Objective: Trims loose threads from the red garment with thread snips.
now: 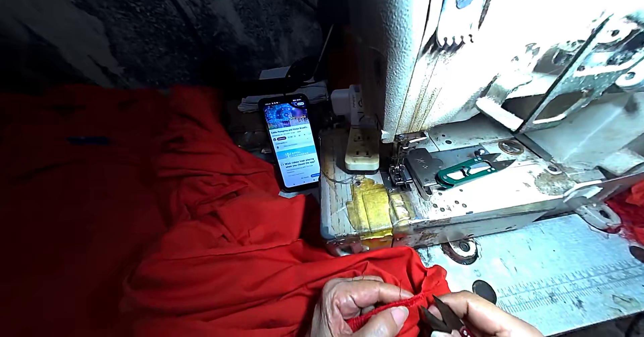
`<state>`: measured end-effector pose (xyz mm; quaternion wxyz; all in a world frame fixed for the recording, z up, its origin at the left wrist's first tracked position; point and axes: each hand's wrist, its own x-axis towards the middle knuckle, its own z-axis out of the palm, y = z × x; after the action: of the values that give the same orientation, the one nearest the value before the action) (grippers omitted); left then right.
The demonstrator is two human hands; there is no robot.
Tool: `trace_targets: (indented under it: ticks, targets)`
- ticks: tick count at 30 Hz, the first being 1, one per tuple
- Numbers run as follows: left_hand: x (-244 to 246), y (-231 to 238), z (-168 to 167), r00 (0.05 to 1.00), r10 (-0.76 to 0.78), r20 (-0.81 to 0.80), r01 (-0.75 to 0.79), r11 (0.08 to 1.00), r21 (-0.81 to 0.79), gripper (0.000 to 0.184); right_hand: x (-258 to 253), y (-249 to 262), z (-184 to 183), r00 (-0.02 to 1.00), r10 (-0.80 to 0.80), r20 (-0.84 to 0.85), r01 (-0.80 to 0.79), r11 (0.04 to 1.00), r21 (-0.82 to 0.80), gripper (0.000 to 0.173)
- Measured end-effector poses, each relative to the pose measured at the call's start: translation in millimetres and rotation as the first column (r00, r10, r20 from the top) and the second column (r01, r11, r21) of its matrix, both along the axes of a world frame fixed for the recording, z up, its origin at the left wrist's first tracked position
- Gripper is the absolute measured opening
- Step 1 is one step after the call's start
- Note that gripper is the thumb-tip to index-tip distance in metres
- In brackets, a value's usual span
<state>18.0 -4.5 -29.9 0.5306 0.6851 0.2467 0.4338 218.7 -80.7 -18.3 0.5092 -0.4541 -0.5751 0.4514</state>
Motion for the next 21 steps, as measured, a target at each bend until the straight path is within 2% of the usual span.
trace_targets:
  ticks: [21]
  targets:
    - [0.1, -0.8, 0.8, 1.0, 0.009, -0.024, -0.009, 1.0, 0.009, 0.018, 2.4, 4.0, 0.2, 0.997, 0.013, 0.081, -0.014, 1.0, 0.004, 0.016]
